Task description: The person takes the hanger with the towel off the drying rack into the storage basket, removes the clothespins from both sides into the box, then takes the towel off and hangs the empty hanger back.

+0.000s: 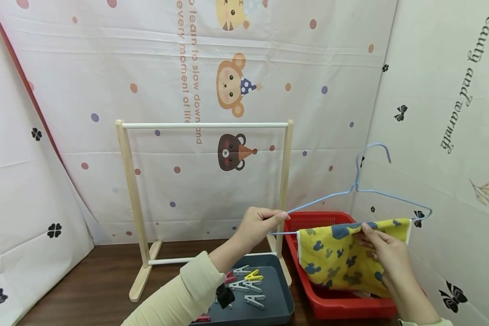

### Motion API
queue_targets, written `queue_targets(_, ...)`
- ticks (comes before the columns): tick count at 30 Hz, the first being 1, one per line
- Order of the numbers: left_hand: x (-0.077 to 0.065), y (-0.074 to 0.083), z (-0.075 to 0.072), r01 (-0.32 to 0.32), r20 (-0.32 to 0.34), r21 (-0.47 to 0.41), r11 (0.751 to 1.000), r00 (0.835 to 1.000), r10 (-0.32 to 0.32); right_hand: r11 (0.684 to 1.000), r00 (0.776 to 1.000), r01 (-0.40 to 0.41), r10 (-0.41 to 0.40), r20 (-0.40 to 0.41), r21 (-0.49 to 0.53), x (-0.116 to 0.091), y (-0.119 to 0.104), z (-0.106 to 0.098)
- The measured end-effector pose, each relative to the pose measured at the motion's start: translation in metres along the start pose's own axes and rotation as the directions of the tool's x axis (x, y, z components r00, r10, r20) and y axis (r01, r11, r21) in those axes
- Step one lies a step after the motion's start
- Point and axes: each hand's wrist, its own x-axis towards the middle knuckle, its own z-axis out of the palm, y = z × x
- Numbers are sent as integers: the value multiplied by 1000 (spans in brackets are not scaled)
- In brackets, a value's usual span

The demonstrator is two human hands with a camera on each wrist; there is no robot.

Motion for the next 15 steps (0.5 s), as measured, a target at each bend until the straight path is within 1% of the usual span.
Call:
queue_targets(3,-2,-1,1,3,46,17,1000,999,-4,1000,999,-31,31,-11,4,2,0,1)
queue_targets(5,-3,-2,3,6,49,21,1000,999,-7,999,999,-48,48,-20,-11,3,1,1)
queue_targets(6,-3,-2,4,11,38,14,1000,999,-12,998,998,-51,50,-30,-42,4,1,1)
queue_targets(7,-2,-1,5,18,19,4,1000,1000,-18,995,998,-49,46,-38,-81,4,1,2)
queue_targets(9,0,0,8,43,-44,-14,999,998,-43,983,999,-20,13,-38,-184,3,1,2)
queue_targets(12,5,3,8,77,-138,-41,996,987,-82,938,998,37,-49,-27,-344,3,2,3)
queue_targets(14,8,4,7,92,-180,-40,995,979,-98,910,997,73,-79,3,-408,5,2,3)
queue_targets(15,9,5,6,95,-194,-38,995,976,-101,903,996,81,-83,14,-421,5,1,3)
